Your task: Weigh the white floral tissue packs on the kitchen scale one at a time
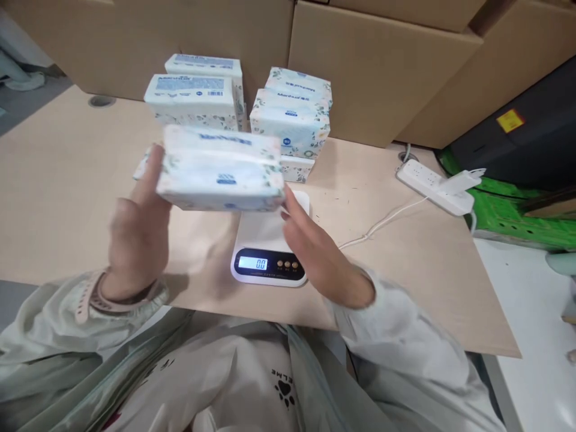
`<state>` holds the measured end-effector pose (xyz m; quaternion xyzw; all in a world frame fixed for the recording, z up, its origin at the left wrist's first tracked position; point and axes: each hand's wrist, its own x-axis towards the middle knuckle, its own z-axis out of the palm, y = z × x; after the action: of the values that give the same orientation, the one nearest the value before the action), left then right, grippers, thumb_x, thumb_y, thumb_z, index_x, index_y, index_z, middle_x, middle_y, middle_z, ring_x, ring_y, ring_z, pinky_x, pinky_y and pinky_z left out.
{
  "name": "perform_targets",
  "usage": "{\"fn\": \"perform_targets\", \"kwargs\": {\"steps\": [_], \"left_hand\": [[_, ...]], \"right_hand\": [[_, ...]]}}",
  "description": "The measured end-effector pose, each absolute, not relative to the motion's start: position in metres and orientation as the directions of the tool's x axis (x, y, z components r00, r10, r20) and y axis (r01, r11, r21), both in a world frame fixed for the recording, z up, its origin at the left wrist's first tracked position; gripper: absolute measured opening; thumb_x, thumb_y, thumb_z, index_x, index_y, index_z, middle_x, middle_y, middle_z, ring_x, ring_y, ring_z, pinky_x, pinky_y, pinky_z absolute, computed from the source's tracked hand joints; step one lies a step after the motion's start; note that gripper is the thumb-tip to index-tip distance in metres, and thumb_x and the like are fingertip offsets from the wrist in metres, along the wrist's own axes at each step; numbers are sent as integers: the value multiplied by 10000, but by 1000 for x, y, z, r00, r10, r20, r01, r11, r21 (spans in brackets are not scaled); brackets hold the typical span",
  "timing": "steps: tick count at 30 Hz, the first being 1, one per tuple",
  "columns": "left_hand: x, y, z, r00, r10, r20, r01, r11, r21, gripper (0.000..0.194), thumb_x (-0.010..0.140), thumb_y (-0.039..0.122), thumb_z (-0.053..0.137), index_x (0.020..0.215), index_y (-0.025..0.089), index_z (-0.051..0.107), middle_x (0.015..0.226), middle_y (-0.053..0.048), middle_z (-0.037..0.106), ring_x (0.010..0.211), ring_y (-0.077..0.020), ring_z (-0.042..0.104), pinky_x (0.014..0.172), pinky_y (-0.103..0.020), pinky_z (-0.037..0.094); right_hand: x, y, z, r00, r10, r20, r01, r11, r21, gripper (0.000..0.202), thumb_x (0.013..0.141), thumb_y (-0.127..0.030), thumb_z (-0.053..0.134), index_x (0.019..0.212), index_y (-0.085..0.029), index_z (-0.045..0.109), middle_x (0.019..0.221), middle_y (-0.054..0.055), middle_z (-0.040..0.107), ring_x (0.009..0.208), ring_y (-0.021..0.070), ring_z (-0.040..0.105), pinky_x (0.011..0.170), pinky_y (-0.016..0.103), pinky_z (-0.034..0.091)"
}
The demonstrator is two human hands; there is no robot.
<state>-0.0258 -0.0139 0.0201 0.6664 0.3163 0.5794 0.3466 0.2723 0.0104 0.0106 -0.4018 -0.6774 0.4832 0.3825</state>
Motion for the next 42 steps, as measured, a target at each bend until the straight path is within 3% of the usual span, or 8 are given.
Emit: {"fn": "perform_targets", "kwargs": {"steps": [5, 8, 10, 13, 15, 18, 29, 42], "left_hand": [[8, -15, -5, 210, 892, 400, 15, -412, 911, 601, 1136, 577, 513, 1714, 442, 425, 1800, 114, 342, 1731, -296, 242, 1450, -493, 265], [16, -12, -17, 221, 894, 391, 17, -404, 915, 596, 1122, 555, 561, 1697, 431, 467, 1782, 87, 393, 1702, -284, 331, 1413, -446, 352], [17, -12, -24, 188, 895, 405, -5, -412, 911, 583, 1128, 533, 552, 1694, 407, 484, 1782, 60, 407, 1695, -274, 352, 1397, -430, 378], [17, -11, -30, 64, 891, 450, -42, -448, 893, 533, 1129, 526, 547, 1640, 378, 573, 1735, 10, 501, 1648, -278, 446, 1372, -451, 422], [15, -10, -32, -15, 879, 477, -49, -477, 877, 494, 1116, 561, 553, 1563, 376, 651, 1663, -16, 593, 1584, -293, 536, 1339, -490, 468], [14, -10, -30, -83, 878, 471, -61, -476, 877, 458, 1107, 570, 553, 1482, 357, 708, 1580, -41, 669, 1520, -304, 604, 1295, -516, 511], [17, -10, -25, -86, 917, 389, -86, -396, 914, 399, 1056, 577, 623, 1346, 348, 772, 1465, -28, 749, 1417, -297, 684, 1215, -513, 569], [21, -8, -19, -193, 923, 333, -75, -353, 933, 325, 1022, 570, 650, 1021, 278, 792, 1201, -59, 815, 1197, -269, 749, 1009, -397, 638]], "right_hand": [[315, -41, 0, -243, 970, 32, 206, 84, -975, 669, 1038, -748, 507, 1665, -525, 439, 1748, -105, 498, 1646, 311, 475, 1365, 593, 428], [320, -57, 5, -252, 964, 81, 279, 152, -948, 614, 1093, -629, 504, 1685, -498, 406, 1771, -99, 461, 1635, 282, 496, 1381, 559, 410], [320, -55, 4, -192, 962, 196, 329, 251, -910, 551, 1098, -547, 555, 1639, -455, 516, 1715, -56, 556, 1567, 268, 578, 1338, 516, 470], [318, -40, -5, 3, 904, 428, 376, 395, -838, 363, 1108, -442, 568, 1389, -336, 772, 1366, 33, 815, 1255, 241, 770, 1104, 434, 622], [318, -30, -15, 144, 848, 510, 381, 428, -819, 320, 1112, -423, 559, 1208, -283, 831, 1114, 42, 849, 1010, 217, 797, 917, 394, 641], [320, -26, -26, 246, 837, 489, 363, 388, -847, 323, 1104, -439, 566, 1068, -249, 824, 959, 38, 818, 840, 205, 754, 784, 379, 598], [320, -34, -27, 215, 853, 476, 364, 382, -849, 416, 1113, -463, 484, 980, -244, 812, 881, 46, 774, 822, 226, 704, 762, 399, 532], [316, -35, -25, 178, 869, 462, 360, 380, -852, 485, 1111, -506, 456, 926, -230, 809, 878, 69, 777, 829, 239, 712, 745, 407, 541]]}}
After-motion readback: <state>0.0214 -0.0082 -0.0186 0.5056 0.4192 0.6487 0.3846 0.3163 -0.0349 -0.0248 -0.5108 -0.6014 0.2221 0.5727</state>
